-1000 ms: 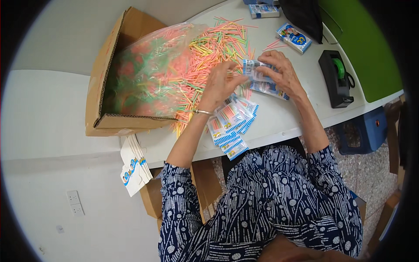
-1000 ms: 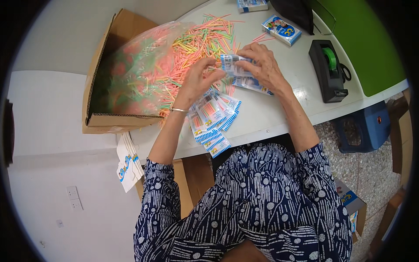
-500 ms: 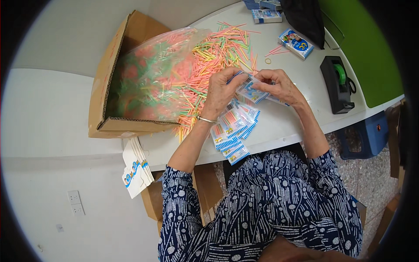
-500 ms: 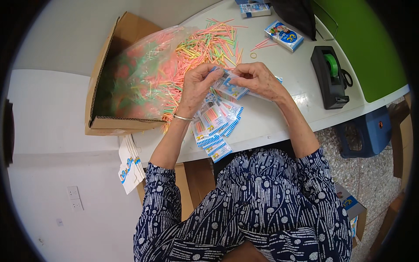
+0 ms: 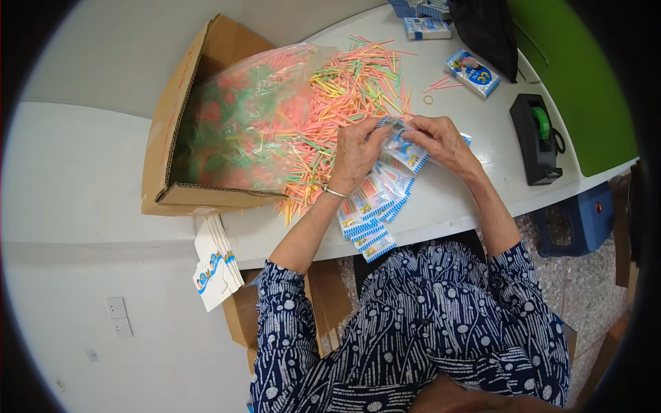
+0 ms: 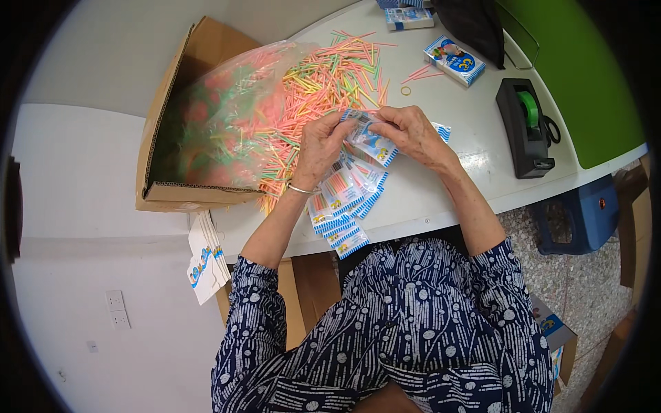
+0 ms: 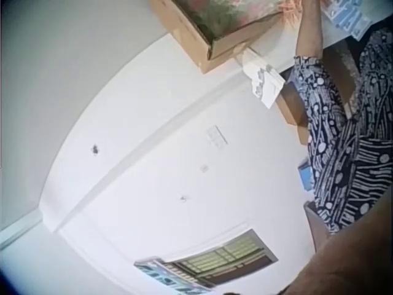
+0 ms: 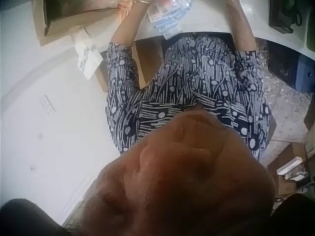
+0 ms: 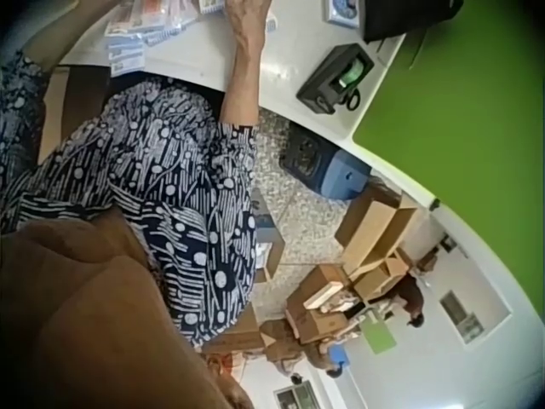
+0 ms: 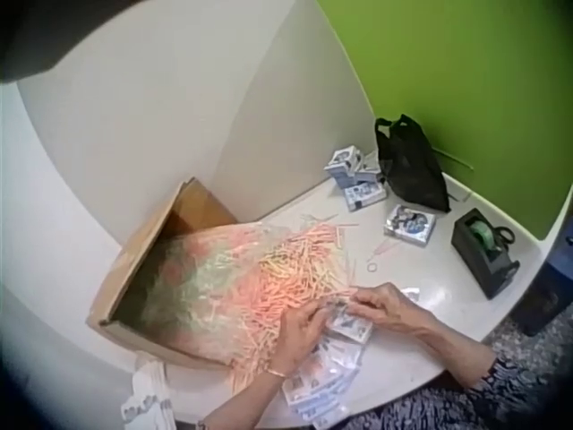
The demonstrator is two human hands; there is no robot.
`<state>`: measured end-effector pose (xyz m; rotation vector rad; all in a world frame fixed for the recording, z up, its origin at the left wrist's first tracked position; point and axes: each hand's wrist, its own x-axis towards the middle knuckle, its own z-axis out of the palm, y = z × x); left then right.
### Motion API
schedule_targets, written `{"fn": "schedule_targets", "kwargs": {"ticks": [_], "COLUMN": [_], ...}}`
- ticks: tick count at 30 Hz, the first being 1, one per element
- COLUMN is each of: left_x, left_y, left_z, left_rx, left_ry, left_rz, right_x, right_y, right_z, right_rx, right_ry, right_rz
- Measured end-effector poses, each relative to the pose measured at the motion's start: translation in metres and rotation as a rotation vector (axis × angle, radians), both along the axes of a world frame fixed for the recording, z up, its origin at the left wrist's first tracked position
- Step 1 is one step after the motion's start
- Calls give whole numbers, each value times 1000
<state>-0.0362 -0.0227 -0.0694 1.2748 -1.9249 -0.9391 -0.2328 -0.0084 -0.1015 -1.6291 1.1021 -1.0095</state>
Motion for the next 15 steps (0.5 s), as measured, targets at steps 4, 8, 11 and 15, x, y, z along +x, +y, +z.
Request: {"fn": "schedule_targets", "kwargs": {"ticks": [4, 8, 11, 15], "left_x": [3, 3, 23, 72], "left_y": [-4, -10, -39, -84], "left_z": [-3, 6, 1, 1], "left_rx": [-14, -21, 27, -752], "left_ry": [-70, -154, 25, -602], "left_rz": [15, -40, -55, -83], "right_x": [6, 1, -3, -4], "right_y": [1, -3, -3, -2], "right_z": [-2, -8, -4, 0], "right_rx": [-100, -139, -149, -125], "right_ry": [-50, -15, 13, -21], "right_rz": [-19, -43, -76, -92]}}
